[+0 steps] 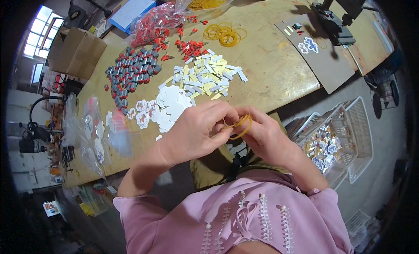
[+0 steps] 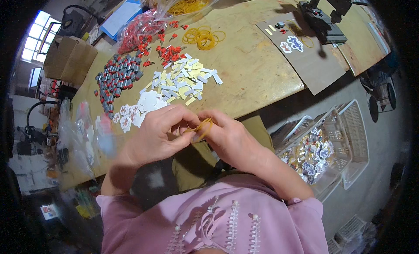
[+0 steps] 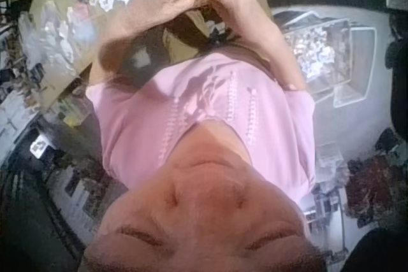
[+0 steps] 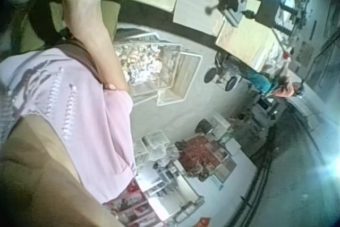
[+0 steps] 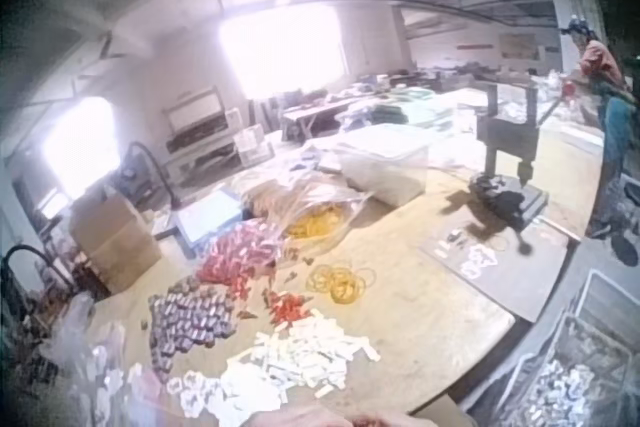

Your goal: The person assembles small decorative items by hand, picking white flower-shaped pieces, yellow rectangular pieces, and yellow rubber bands from a table. They place these items into small clear plastic bags and seal them one at a time.

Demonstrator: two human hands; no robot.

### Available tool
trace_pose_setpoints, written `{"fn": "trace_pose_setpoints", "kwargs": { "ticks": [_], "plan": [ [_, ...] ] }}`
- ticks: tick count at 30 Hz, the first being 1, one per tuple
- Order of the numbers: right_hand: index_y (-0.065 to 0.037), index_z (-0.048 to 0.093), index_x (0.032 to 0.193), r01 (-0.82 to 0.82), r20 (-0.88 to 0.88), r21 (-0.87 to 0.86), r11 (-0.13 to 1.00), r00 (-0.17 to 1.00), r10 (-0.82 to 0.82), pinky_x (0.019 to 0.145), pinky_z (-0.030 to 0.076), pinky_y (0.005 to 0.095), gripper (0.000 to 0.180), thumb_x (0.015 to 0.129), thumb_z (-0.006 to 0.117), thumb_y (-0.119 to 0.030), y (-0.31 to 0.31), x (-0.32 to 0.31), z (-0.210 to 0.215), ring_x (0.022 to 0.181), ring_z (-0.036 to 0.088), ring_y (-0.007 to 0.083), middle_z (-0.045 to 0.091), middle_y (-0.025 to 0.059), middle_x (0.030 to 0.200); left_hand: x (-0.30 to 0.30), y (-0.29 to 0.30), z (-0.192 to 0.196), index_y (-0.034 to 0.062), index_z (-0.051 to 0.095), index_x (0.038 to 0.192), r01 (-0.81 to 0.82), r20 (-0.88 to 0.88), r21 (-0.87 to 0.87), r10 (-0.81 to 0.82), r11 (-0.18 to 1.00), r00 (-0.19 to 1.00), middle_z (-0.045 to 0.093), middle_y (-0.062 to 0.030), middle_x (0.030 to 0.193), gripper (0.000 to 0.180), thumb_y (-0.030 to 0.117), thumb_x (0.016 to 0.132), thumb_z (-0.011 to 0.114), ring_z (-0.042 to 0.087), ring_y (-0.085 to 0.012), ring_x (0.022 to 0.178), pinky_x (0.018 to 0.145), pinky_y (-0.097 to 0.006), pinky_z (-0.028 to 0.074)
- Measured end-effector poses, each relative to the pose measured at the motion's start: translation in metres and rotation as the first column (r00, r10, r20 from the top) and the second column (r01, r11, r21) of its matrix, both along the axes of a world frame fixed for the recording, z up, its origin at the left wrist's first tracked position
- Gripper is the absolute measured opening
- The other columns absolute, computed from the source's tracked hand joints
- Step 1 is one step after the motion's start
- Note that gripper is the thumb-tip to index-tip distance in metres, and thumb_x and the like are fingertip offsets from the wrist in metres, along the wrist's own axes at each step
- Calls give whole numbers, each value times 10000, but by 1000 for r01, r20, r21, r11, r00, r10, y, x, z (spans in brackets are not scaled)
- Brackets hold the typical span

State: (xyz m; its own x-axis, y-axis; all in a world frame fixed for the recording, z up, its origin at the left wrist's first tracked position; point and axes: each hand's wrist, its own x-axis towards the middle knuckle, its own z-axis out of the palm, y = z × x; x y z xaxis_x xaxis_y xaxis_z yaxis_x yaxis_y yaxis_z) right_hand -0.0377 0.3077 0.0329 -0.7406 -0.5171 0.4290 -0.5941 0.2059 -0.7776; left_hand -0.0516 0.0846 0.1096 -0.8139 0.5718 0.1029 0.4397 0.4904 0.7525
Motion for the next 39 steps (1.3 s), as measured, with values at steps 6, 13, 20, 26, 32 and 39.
{"fn": "trace_pose_setpoints", "kwargs": {
  "ticks": [6, 13, 20, 26, 32, 39],
  "plan": [
    [-44, 677, 1236, 13, 41, 22, 1000, 999, -14, 874, 605, 416, 325, 924, 727, 33, -8, -3, 4, 1058, 715, 383, 666, 183, 1215, 13, -10, 2, 40, 683, 1229, -37, -45, 23, 38, 999, 998, 709, -106, 978, 335, 66, 918, 804, 721, -188, 777, 713, -317, 586],
    [-44, 701, 1091, -37, 43, 110, 993, 999, 32, 870, 604, 397, 204, 912, 768, 27, -13, -2, 12, 1068, 718, 357, 668, 170, 1250, 20, -12, -25, 64, 735, 1138, -375, 205, 306, 324, 875, 923, 767, -79, 965, 206, 11, 944, 778, 752, -194, 861, 743, -297, 585],
    [-37, 710, 1070, -88, 68, 97, 991, 994, 82, 882, 606, 388, 193, 905, 770, 45, -13, -2, 14, 1083, 720, 338, 666, 165, 1272, 21, -21, -36, 98, 770, 985, -130, -440, 18, 125, 991, 889, 715, -51, 943, 187, 60, 812, 831, 660, -268, 855, 756, -386, 550],
    [-14, 689, 1111, -160, 44, 96, 982, 987, 157, 909, 602, 386, 246, 884, 715, 79, -16, -1, 17, 1115, 712, 342, 657, 184, 1277, 27, -32, -25, 97, 773, 918, -81, -271, -152, 37, 985, 962, 654, -80, 1076, 208, 220, 784, 874, 595, -311, 1019, 919, -434, 493],
    [-6, 673, 1122, -228, 67, 103, 968, 973, 222, 900, 604, 388, 250, 882, 672, 64, -27, 6, 13, 1104, 715, 342, 653, 196, 1269, 28, -39, -35, 74, 763, 1016, 62, -166, -332, -123, 941, 979, 661, -105, 1194, 332, 254, 769, 894, 611, -339, 1119, 986, -452, 482],
    [-27, 700, 1080, -153, 17, 125, 980, 988, 152, 888, 623, 403, 196, 911, 747, 62, -24, 4, 14, 1105, 715, 337, 656, 164, 1284, 35, -47, -21, 105, 759, 1074, -34, -195, -115, 11, 993, 981, 650, -140, 1364, 326, 268, 816, 872, 628, -333, 1221, 1044, -454, 495]
  ]
}}
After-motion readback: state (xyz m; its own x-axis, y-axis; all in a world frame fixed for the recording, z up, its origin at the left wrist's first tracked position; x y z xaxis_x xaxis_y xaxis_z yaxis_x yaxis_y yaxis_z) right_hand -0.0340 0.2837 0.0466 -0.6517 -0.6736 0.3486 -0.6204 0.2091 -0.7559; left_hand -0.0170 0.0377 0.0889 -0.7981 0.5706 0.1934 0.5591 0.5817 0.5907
